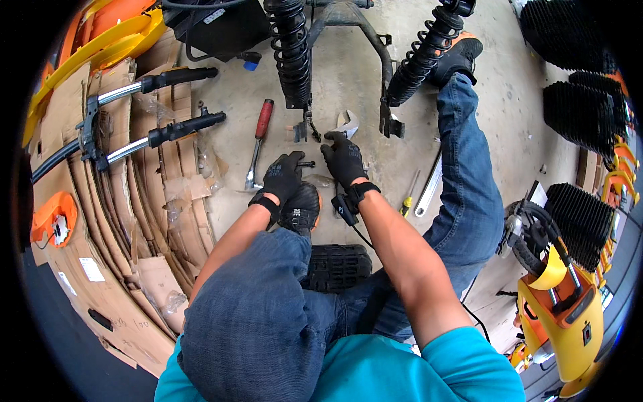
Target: The person uses a socket wrench and an adjustable wrench to loosen and remove hardware from a motorcycle frame, and then removes and handles small components by hand.
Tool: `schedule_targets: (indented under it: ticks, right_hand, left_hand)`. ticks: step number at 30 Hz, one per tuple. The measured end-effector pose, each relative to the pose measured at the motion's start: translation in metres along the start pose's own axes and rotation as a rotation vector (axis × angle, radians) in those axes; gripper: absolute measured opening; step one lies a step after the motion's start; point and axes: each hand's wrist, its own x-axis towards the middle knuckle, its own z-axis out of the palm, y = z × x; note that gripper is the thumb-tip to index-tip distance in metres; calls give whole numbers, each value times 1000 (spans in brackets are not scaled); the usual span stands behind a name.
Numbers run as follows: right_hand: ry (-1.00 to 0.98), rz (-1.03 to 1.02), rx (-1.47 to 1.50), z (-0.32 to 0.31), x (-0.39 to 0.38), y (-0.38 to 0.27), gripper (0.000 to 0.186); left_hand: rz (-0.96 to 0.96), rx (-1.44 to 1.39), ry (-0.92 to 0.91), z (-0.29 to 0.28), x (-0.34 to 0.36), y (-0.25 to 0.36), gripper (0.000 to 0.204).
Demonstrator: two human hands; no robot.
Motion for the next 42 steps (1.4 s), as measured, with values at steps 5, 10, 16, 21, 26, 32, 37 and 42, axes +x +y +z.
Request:
schedule_targets:
  ticks: [5,10,16,21,26,32,37,42]
  right_hand:
    - [15,-16,-56,4,23,-14,40]
    - [-85,23,-104,6,36,-13,31]
    - [-94,10,47,-6,24,-9,27]
    - [60,20,-70,-14,15,-13,26]
    - [108,-1,-163,-18,18,-6,29]
    - [18,19,-23,-23,12,-7,27]
    - [14,12,-164,-16,20,-10,29]
    - [-7,61,-234,3,31,-17,30]
  left_hand:
    - [19,-22,68,4,0,-6,44]
    - [14,-44,91,1,-4,-7,43]
    - [39,-69,143,2,-1,-13,37]
    - [68,-83,140,3,3,-11,38]
    - [64,-121,150,2,2,-15,46]
    - [39,-56,2,0,0,-12,46]
    - [236,-181,-77,8,3,-10,38]
    - [247,-209,-114,4,1,-6,34]
